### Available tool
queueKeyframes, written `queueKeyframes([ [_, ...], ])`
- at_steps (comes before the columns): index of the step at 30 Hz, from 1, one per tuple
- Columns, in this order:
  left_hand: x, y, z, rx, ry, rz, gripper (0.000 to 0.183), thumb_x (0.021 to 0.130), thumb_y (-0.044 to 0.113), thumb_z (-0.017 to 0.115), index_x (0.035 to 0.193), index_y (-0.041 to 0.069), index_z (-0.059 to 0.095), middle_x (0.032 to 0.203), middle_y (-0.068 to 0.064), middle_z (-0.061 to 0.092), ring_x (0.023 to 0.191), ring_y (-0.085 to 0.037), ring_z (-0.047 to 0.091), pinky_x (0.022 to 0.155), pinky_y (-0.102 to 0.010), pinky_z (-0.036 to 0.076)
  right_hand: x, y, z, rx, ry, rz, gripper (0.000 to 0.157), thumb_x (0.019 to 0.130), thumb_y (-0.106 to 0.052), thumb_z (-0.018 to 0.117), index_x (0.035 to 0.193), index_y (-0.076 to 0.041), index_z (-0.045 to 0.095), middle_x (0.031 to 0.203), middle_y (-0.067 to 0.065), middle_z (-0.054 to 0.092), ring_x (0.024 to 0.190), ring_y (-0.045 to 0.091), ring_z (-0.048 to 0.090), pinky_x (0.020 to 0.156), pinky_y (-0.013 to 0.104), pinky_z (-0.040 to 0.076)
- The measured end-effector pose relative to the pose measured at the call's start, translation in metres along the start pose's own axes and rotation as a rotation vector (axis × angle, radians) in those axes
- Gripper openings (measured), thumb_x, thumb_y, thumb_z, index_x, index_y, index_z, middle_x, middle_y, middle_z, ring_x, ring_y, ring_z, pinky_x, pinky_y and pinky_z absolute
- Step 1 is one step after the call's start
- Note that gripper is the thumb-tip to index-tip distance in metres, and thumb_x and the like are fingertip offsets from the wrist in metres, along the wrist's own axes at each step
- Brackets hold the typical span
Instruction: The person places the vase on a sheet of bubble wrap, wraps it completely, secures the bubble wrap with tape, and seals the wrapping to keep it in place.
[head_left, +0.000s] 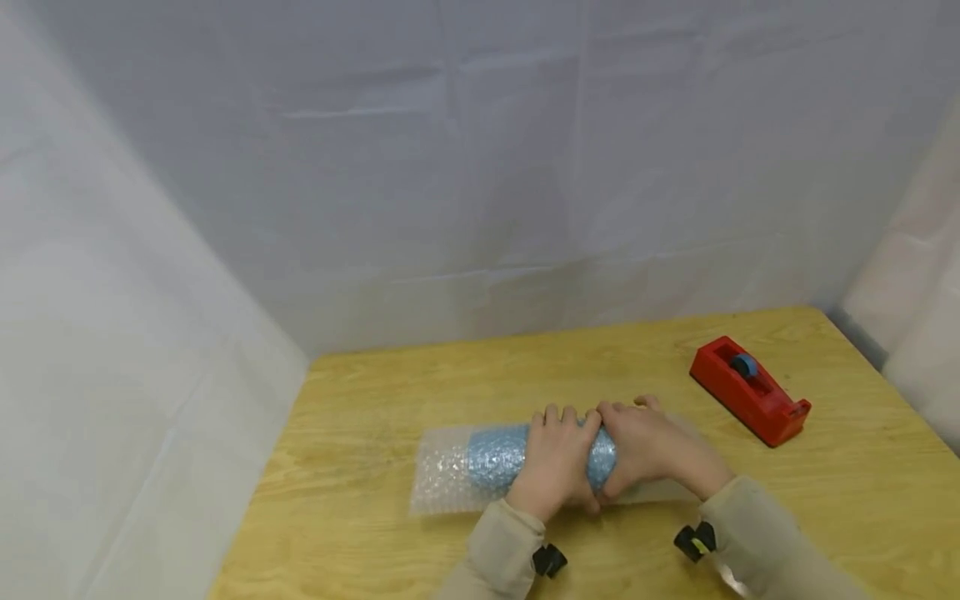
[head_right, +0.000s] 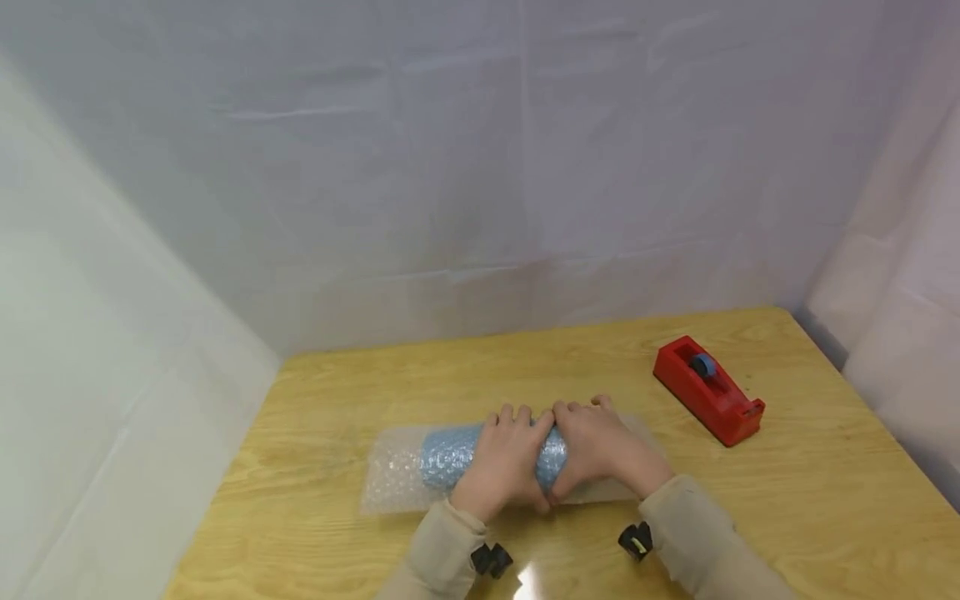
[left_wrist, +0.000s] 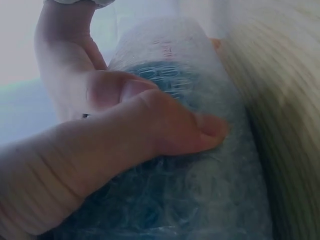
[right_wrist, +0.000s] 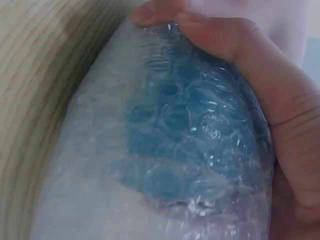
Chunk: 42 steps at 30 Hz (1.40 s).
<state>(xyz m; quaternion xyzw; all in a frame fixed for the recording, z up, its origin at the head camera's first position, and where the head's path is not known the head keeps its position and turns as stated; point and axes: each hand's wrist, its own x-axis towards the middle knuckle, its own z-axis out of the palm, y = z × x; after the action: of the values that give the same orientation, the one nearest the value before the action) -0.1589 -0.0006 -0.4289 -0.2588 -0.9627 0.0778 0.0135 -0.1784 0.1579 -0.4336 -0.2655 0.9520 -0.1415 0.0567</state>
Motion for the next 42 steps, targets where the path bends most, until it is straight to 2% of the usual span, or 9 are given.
queueKeyframes([
  [3, 0.002, -0.001, -0.001, -0.032, -0.027, -0.012, 0.109, 0.044, 0.070, 0.089, 0.136, 0.029, 0.047, 0.116, -0.001, 0.060, 0.105, -0.025, 0.054, 0.089, -0.038, 0.046, -0.006, -0.004, 0.000, -0.041, 0.044, 0.012, 0.092, 0.054, -0.058, 0.088, 0.124, -0.007, 0.057, 0.112, 0.007, 0.063, 0.100, 0.028, 0.061, 0.100, 0.067, 0.027],
  [5, 0.003, 0.000, -0.001, -0.043, -0.047, -0.018, 0.110, 0.046, 0.070, 0.089, 0.139, 0.030, 0.046, 0.118, -0.001, 0.060, 0.107, -0.025, 0.054, 0.090, -0.038, 0.046, -0.012, -0.008, 0.001, -0.113, 0.090, 0.021, 0.099, 0.054, -0.058, 0.089, 0.129, -0.003, 0.055, 0.122, 0.013, 0.061, 0.108, 0.034, 0.059, 0.102, 0.067, 0.026],
  [9, 0.006, 0.000, -0.002, -0.041, -0.099, -0.036, 0.114, 0.049, 0.069, 0.089, 0.145, 0.030, 0.042, 0.126, -0.003, 0.059, 0.113, -0.027, 0.054, 0.094, -0.038, 0.047, -0.024, -0.018, 0.011, -0.219, 0.148, 0.027, 0.114, 0.052, -0.047, 0.095, 0.139, 0.007, 0.045, 0.135, 0.023, 0.051, 0.120, 0.041, 0.050, 0.102, 0.069, 0.027],
  [13, 0.006, 0.000, -0.003, -0.036, -0.130, -0.045, 0.115, 0.049, 0.068, 0.090, 0.146, 0.029, 0.041, 0.130, -0.004, 0.058, 0.117, -0.028, 0.053, 0.095, -0.039, 0.047, -0.027, -0.023, 0.023, -0.226, 0.189, 0.063, 0.120, 0.046, -0.036, 0.100, 0.141, 0.007, 0.041, 0.142, 0.026, 0.045, 0.130, 0.043, 0.043, 0.102, 0.071, 0.026],
  [17, 0.007, 0.000, -0.003, -0.045, -0.153, -0.054, 0.113, 0.050, 0.067, 0.090, 0.145, 0.028, 0.042, 0.129, -0.004, 0.058, 0.115, -0.028, 0.054, 0.096, -0.039, 0.046, -0.025, -0.022, 0.026, -0.225, 0.221, 0.067, 0.116, 0.042, -0.036, 0.102, 0.136, 0.002, 0.046, 0.141, 0.025, 0.047, 0.130, 0.044, 0.043, 0.101, 0.072, 0.027],
  [23, 0.010, 0.000, -0.001, -0.055, -0.189, -0.073, 0.110, 0.051, 0.067, 0.089, 0.143, 0.028, 0.043, 0.128, -0.004, 0.057, 0.114, -0.027, 0.054, 0.096, -0.040, 0.046, -0.020, -0.020, 0.022, -0.203, 0.193, 0.054, 0.114, 0.042, -0.040, 0.101, 0.133, 0.001, 0.048, 0.130, 0.021, 0.053, 0.120, 0.041, 0.051, 0.100, 0.072, 0.026],
  [34, 0.012, -0.001, -0.001, -0.092, -0.203, -0.085, 0.112, 0.052, 0.065, 0.090, 0.145, 0.027, 0.041, 0.130, -0.005, 0.056, 0.117, -0.028, 0.053, 0.100, -0.041, 0.044, -0.016, -0.017, 0.020, -0.198, 0.183, 0.037, 0.114, 0.041, -0.042, 0.100, 0.133, 0.000, 0.048, 0.124, 0.017, 0.055, 0.112, 0.039, 0.053, 0.096, 0.070, 0.029],
  [42, 0.014, -0.005, 0.002, -0.124, -0.203, -0.068, 0.110, 0.050, 0.064, 0.091, 0.142, 0.027, 0.045, 0.124, -0.002, 0.059, 0.112, -0.028, 0.055, 0.096, -0.040, 0.046, -0.014, -0.014, 0.020, -0.168, 0.186, 0.022, 0.114, 0.039, -0.041, 0.100, 0.133, 0.000, 0.049, 0.121, 0.017, 0.055, 0.109, 0.039, 0.054, 0.095, 0.068, 0.030],
])
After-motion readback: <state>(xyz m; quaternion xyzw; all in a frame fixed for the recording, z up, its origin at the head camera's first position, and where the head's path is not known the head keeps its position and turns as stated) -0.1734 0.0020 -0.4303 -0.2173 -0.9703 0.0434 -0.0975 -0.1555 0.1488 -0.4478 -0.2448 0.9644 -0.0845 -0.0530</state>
